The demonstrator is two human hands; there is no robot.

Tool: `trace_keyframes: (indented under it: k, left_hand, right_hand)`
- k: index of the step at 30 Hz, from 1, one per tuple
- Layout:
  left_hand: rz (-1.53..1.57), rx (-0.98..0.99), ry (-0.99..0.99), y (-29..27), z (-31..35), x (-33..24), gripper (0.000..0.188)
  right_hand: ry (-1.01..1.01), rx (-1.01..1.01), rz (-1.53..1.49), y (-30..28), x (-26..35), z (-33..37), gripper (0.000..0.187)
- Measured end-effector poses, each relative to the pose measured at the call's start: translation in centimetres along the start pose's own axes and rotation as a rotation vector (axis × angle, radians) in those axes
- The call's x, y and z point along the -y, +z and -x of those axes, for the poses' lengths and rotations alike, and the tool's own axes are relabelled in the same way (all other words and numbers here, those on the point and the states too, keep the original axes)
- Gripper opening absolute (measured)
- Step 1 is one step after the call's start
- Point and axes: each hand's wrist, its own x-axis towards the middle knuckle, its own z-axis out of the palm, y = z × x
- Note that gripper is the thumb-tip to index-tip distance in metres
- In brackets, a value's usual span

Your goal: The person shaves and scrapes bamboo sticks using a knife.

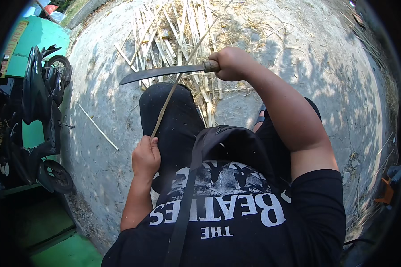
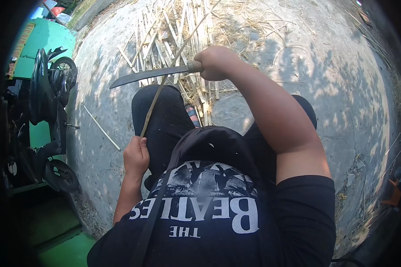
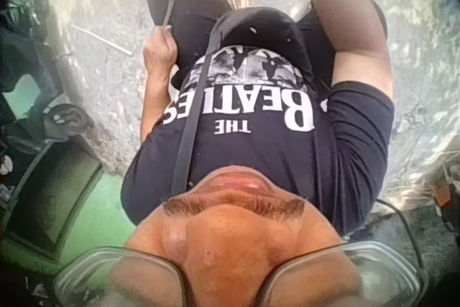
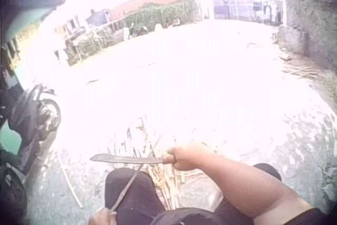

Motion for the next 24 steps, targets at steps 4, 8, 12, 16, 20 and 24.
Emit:
trace_keyframes:
  k: [4,8,12,16,20,24]
  left_hand:
    - [-0.007,0.014,0.006,-0.7,-0.2,-0.2,0.033]
    - [-0.038,0.044,-0.012,-0.7,-0.3,0.0,0.033]
    - [-0.011,0.066,-0.032,-0.9,-0.3,-0.6,0.033]
    - [0.050,0.032,0.000,-0.6,-0.4,0.1,0.033]
    - [0.013,0.048,-0.024,-1.0,-0.6,-0.3,0.033]
    - [-0.042,0.062,-0.032,-0.7,-0.5,0.0,0.033]
  right_hand:
    - [0.299,-0.061,-0.182,1.3,-6.2,-1.2,0.020]
    - [0.347,-0.059,-0.198,0.4,-5.1,-1.0,0.025]
    - [0.057,-0.046,-0.091,1.5,-0.4,-0.1,0.016]
    - [0.000,0.046,-0.031,0.9,-1.0,-0.6,0.020]
    - [0.424,-0.068,-0.325,1.5,-8.5,-1.5,0.027]
    - [0.401,-0.083,-0.204,0.4,-7.6,-0.5,0.027]
